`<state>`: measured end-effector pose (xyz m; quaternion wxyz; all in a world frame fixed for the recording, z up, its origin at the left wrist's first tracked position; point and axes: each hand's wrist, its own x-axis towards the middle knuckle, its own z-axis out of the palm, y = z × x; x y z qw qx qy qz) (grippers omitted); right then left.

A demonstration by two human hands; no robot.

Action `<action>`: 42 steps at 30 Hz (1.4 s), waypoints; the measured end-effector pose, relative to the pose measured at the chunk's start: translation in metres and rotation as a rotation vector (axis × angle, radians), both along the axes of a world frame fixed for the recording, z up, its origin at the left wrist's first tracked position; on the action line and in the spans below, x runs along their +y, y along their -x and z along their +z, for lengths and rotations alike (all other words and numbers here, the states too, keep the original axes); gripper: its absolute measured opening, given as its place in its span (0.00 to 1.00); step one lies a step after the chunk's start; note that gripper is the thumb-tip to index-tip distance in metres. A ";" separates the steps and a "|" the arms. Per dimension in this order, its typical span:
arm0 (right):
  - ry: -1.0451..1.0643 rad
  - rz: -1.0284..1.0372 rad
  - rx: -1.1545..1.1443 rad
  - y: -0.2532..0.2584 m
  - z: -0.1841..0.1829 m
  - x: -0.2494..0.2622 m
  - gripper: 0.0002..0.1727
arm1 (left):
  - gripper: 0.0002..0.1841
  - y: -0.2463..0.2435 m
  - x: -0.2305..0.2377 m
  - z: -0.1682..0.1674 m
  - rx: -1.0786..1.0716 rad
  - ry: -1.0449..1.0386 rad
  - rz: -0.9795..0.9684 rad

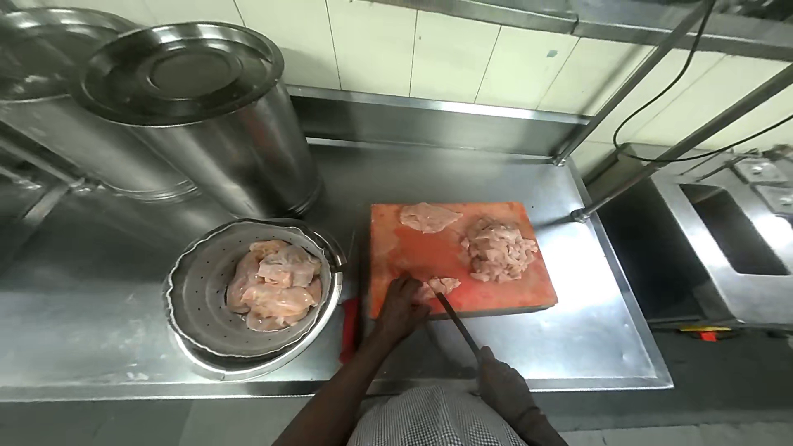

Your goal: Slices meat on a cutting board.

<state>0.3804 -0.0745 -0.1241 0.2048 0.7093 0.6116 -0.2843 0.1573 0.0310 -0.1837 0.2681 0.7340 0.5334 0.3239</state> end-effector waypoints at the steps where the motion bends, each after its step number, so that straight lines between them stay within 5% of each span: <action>1: -0.014 0.003 0.011 -0.001 0.004 0.000 0.21 | 0.21 0.004 -0.004 0.000 0.001 0.005 0.010; 20: -0.070 0.112 0.057 0.045 0.020 0.042 0.18 | 0.09 0.002 -0.003 -0.004 0.073 -0.053 0.025; 30: -0.161 0.156 0.088 0.069 -0.009 0.069 0.19 | 0.06 -0.001 0.000 -0.007 0.083 -0.104 0.029; 35: -0.120 0.117 0.126 0.041 -0.007 0.035 0.22 | 0.07 -0.008 -0.003 -0.004 0.117 -0.113 0.111; 38: 0.123 0.048 0.119 0.027 0.039 0.019 0.27 | 0.14 -0.009 -0.003 0.014 0.082 0.015 0.167; 42: -0.183 -0.068 0.250 -0.035 -0.028 -0.018 0.22 | 0.14 -0.009 0.003 0.035 0.078 0.212 0.195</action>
